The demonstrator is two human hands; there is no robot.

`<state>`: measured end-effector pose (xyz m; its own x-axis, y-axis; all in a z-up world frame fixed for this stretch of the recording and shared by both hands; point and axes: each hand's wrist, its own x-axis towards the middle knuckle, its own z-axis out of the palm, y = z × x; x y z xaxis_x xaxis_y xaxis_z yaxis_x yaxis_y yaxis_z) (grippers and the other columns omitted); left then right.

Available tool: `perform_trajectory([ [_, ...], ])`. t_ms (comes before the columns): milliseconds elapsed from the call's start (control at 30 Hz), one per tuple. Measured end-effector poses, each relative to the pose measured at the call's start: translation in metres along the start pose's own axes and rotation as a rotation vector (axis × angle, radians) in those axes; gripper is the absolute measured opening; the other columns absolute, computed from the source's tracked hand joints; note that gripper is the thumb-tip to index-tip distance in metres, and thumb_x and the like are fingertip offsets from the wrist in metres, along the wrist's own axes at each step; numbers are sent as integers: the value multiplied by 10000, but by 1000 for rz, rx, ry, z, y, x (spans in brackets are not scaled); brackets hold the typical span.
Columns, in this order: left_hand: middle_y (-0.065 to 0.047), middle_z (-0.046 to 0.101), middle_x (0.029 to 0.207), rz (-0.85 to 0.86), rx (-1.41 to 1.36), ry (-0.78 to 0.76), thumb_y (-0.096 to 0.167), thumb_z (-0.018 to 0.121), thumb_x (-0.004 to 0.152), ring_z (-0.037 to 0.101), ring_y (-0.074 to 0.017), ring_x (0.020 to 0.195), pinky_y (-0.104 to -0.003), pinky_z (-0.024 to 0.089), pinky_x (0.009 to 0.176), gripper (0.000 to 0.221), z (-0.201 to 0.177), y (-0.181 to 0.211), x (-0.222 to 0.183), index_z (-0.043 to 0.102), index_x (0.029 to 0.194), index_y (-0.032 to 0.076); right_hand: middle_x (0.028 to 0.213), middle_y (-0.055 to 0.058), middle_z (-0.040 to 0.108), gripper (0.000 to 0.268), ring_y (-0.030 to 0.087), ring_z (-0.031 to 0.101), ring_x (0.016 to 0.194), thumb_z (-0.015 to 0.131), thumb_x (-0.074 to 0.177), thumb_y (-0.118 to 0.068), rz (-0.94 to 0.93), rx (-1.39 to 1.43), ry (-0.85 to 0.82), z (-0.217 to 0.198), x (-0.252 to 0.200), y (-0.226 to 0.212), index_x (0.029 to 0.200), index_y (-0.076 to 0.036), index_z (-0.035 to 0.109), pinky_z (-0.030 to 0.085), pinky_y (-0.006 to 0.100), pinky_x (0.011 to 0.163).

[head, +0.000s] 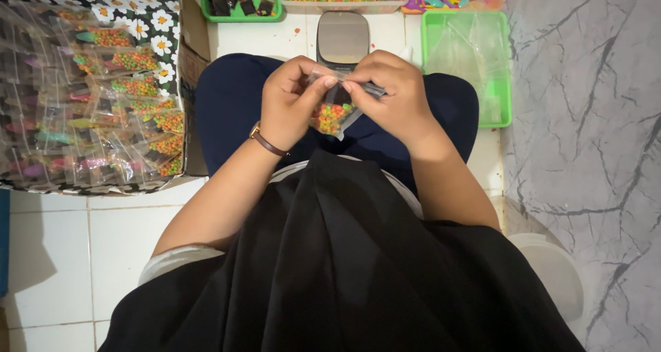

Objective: Manually packaging small colorful food items into plastic bags, weighing each bag on a digital scale, and sealing them.

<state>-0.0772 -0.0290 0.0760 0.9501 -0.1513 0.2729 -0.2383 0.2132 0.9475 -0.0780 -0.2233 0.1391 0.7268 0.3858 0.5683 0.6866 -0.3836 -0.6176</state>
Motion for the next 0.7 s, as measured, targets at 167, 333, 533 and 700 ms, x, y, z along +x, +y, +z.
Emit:
perform_trajectory([
  [167, -53, 633, 780, 97, 99, 45, 25, 741, 954, 561, -101, 648, -231, 467, 627, 49, 4, -14, 1, 708, 989, 13, 850, 142, 672, 74, 280, 625, 708, 779, 853, 92, -49, 68, 63, 5, -4, 17, 879, 39, 734, 513, 355, 662],
  [333, -85, 678, 779, 189, 162, 71, 95, 811, 937, 627, -152, 724, -286, 516, 708, 97, 4, -19, 3, 767, 972, 16, 810, 161, 679, 61, 342, 646, 670, 778, 901, 64, -126, 108, 110, 6, -6, 26, 866, 19, 757, 553, 411, 627],
  [533, -112, 706, 855, 214, 178, -44, 77, 810, 942, 680, -221, 808, -319, 530, 781, 111, 0, 0, 4, 750, 1010, 12, 814, 148, 676, 71, 339, 660, 692, 787, 892, 47, -105, 118, 92, 4, -7, 20, 853, 6, 745, 548, 415, 637],
  [700, -40, 610, 928, 113, 232, -93, 18, 704, 959, 500, -77, 640, -202, 425, 604, 71, 4, 18, 3, 658, 1011, 5, 906, 115, 634, 153, 218, 580, 785, 747, 786, 126, 60, 111, -7, 0, -4, 6, 895, 45, 678, 467, 303, 735],
])
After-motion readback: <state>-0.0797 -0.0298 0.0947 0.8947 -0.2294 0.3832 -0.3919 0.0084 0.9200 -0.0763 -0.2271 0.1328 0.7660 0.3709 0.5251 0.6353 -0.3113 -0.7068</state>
